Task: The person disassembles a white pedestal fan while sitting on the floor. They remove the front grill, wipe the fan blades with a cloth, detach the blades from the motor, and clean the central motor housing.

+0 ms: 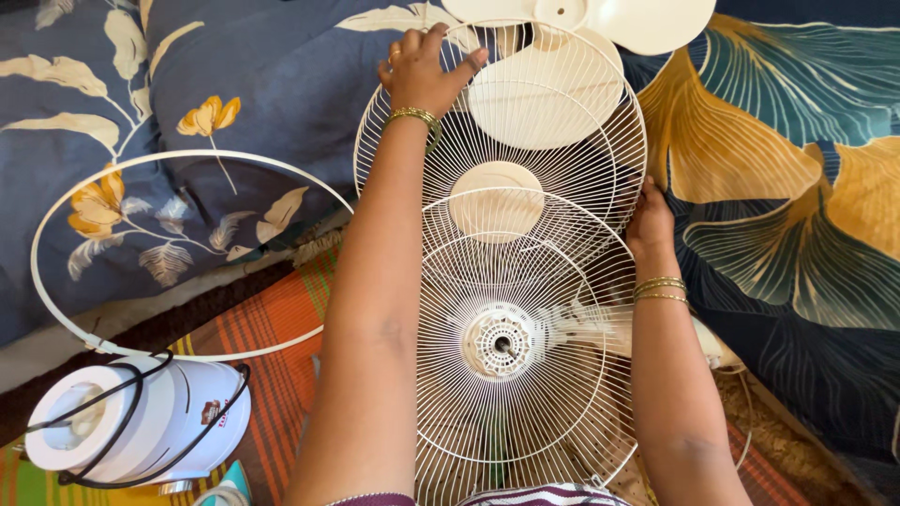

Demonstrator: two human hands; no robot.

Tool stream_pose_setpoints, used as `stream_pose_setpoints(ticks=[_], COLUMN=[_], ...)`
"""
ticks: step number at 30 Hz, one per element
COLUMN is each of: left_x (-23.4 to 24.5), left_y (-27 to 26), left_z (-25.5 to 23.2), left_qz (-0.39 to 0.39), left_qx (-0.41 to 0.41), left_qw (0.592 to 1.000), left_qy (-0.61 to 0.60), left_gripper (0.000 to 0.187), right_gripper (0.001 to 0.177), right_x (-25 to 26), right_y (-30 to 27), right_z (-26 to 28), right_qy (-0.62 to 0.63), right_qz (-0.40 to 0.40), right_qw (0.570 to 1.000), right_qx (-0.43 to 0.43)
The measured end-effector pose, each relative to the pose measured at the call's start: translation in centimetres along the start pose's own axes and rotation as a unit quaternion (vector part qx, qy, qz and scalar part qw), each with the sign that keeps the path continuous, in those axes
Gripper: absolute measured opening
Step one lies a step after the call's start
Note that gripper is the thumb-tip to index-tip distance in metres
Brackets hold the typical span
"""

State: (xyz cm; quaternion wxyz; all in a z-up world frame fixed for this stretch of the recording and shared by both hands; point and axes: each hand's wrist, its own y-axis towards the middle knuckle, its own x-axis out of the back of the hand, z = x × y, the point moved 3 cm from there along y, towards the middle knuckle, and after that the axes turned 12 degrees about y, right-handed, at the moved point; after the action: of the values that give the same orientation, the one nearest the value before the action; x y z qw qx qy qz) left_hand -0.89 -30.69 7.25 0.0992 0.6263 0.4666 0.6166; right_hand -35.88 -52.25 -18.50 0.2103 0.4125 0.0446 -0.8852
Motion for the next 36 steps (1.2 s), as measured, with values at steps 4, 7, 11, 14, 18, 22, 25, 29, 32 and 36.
stream_pose_setpoints(ticks=[4, 7, 11, 14, 18, 22, 25, 29, 32, 36], left_x=[0.5, 0.9, 1.2, 1.4, 2.3, 4.0, 4.7, 4.8, 4.5, 4.3], left_y=[-0.3, -0.4, -0.6, -0.8, -1.2, -1.3, -0.7, -0.3, 0.3, 0.6], left_z=[-0.3, -0.3, 0.0, 0.5, 1.1, 0.9, 0.8, 0.3, 0.5, 1.3], left_qz=[0.027, 0.036, 0.044, 0.036, 0.036, 0.025, 0.065, 0.057, 0.074, 0.058], left_qx=[0.016, 0.013, 0.010, -0.004, -0.019, -0.008, -0.005, -0.006, -0.011, -0.026], left_qw=[0.999, 0.999, 0.998, 0.998, 0.998, 0.999, 0.992, 0.993, 0.994, 0.995], left_qy=[-0.019, -0.020, -0.040, -0.044, -0.040, -0.044, -0.104, -0.107, -0.074, -0.076], left_gripper=[0.086, 0.087, 0.090, 0.089, 0.088, 0.078, 0.079, 0.082, 0.083, 0.083], right_gripper=[0.038, 0.038, 0.030, 0.020, 0.019, 0.031, 0.056, 0.072, 0.074, 0.068], right_x=[0.4, -0.9, -2.4, -3.0, -3.5, -4.9, -6.1, -8.8, -11.0, -13.8], right_y=[0.1, -0.7, -3.0, -4.2, -6.0, -7.9, -9.5, -10.9, -10.5, -7.8], right_z=[-0.2, 0.5, 1.6, 2.1, 2.7, 3.6, 5.2, 7.4, 8.2, 9.2], right_qy=[-0.006, -0.007, -0.022, -0.031, -0.049, -0.125, -0.273, -0.343, -0.395, -0.380], right_qz=[-0.011, -0.019, -0.067, -0.063, -0.054, -0.044, -0.095, -0.057, -0.048, -0.035], right_qw=[1.000, 1.000, 0.997, 0.997, 0.997, 0.991, 0.955, 0.930, 0.907, 0.921], right_qx=[-0.016, -0.008, 0.007, 0.012, -0.004, -0.021, -0.069, -0.119, -0.136, -0.082])
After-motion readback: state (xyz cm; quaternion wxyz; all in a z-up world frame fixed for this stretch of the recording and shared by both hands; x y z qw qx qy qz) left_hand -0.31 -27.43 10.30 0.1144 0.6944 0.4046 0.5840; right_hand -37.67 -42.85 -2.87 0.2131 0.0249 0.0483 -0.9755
